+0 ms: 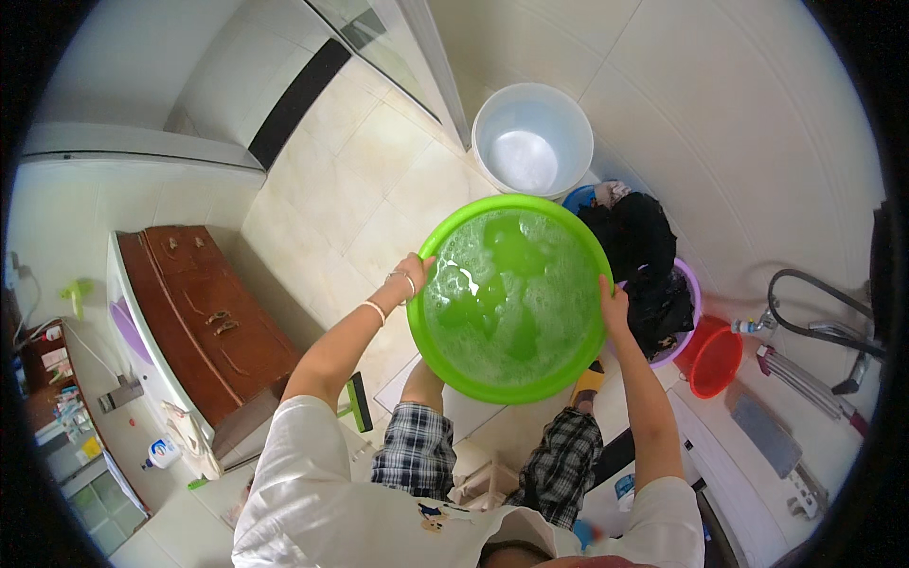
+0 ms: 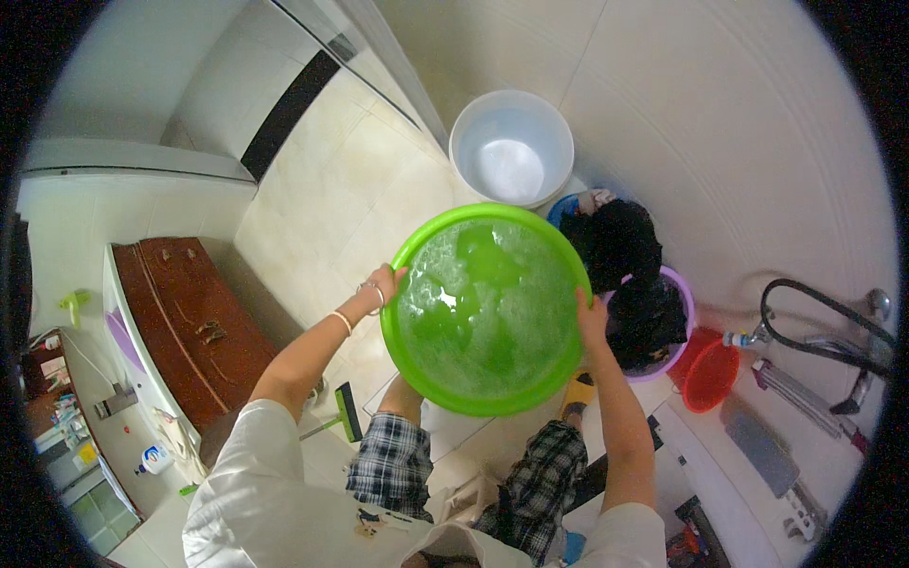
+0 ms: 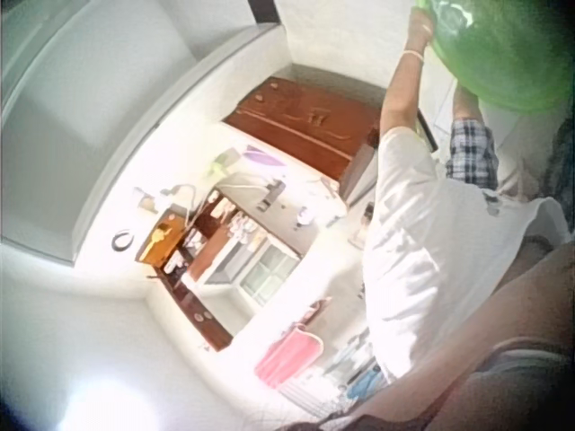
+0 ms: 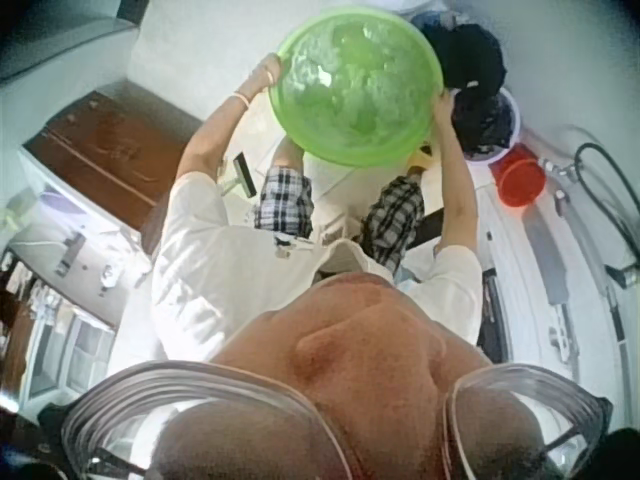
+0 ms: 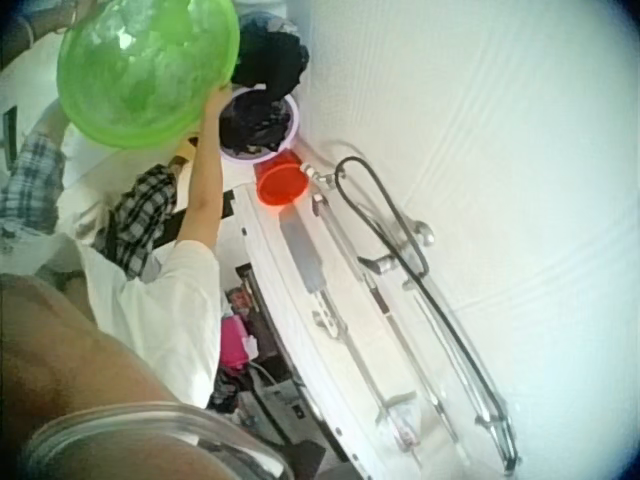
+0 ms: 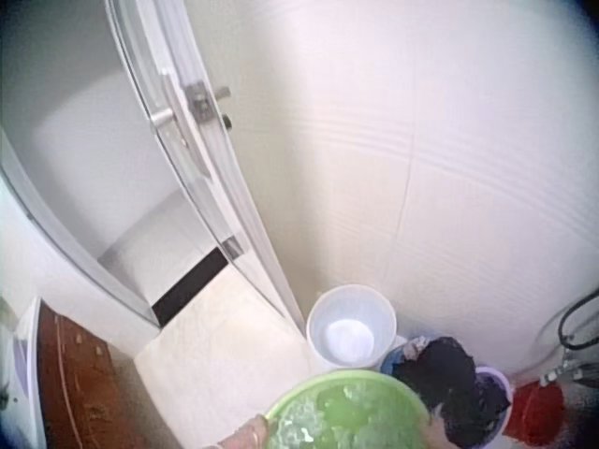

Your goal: The person washes black clothes by hand in a green basin of soapy water, then moves the wet clothes to a purple basin and refills the green basin with fresh water to begin rinsing other garments.

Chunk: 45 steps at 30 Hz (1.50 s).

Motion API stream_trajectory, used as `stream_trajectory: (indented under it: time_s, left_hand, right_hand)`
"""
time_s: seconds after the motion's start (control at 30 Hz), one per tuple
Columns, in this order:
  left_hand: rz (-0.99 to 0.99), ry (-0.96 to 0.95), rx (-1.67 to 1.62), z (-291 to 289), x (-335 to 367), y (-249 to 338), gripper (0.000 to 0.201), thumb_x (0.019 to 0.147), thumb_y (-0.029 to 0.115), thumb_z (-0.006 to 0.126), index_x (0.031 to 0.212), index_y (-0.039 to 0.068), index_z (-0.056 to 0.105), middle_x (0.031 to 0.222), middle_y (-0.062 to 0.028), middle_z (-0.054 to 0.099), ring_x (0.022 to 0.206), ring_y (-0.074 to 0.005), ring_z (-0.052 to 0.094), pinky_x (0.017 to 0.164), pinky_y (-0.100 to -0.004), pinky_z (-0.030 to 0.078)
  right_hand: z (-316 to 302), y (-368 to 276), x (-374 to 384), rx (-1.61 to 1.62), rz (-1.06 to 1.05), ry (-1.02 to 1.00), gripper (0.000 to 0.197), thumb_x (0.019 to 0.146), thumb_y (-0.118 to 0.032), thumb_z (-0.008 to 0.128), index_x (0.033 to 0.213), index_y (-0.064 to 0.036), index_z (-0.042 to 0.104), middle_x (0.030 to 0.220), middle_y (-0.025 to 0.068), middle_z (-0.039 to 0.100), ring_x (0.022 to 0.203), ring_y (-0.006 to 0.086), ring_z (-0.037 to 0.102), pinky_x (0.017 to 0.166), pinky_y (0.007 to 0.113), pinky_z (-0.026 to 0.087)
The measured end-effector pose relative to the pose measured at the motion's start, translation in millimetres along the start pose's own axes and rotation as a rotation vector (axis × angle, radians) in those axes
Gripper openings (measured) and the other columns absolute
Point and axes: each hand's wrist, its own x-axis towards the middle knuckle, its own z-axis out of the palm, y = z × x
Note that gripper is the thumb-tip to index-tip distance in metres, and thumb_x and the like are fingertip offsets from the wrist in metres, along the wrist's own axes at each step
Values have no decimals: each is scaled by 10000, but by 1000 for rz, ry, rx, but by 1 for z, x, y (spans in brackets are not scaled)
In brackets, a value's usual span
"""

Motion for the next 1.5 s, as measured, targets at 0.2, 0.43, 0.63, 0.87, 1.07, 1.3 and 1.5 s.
stream_trajectory:
  time_s: [0.2,0.43,0.63,0.87,1.07,1.3,1.5]
  left_hand:
    - [93,48,29,-78,9,32,546,820,458,390,916,-63,524,874,-267,551,839,-362,549,720,-400,435]
    - [104,-42,122,-136,37,74,546,828,454,359,982,-40,535,953,-234,549,889,-344,541,769,-395,426]
    - [24,-119,70,-159,41,99,531,830,436,364,1053,-26,501,1047,-213,517,933,-329,528,806,-396,410]
    - [108,-58,79,-144,70,95,582,818,492,353,1022,-28,518,942,-216,559,764,-326,588,587,-413,473]
    - [85,-98,81,-147,73,106,593,815,501,346,1049,-21,501,984,-193,551,812,-320,577,605,-426,472]
    - [87,-76,90,-150,76,103,584,816,496,346,1031,-21,513,938,-183,565,772,-289,580,590,-407,473]
    - [117,-48,92,-153,75,102,587,816,487,354,1029,-35,518,971,-200,558,823,-292,576,656,-410,465]
  right_hand:
    - [-19,-66,25,-37,-18,33,464,788,-403,508,717,52,559,597,82,549,532,137,501,491,281,390]
    - [-29,-94,73,-103,75,-17,498,758,-450,528,718,45,573,618,69,548,535,143,505,486,289,390]
    - [-29,-124,83,90,277,-110,538,737,-468,544,819,63,577,714,91,569,607,161,535,523,308,417]
    - [-29,-117,92,39,269,-69,581,708,-499,549,825,70,580,747,161,581,642,231,560,568,341,424]
    - [-34,-109,99,89,303,-90,579,722,-471,548,879,85,568,822,179,580,719,250,568,597,349,431]
    - [-40,-133,97,75,368,-153,595,730,-446,551,954,106,533,902,199,565,781,261,566,639,368,438]
    - [-43,-162,88,71,406,-149,566,759,-411,534,963,116,515,920,202,558,774,270,565,627,386,443]
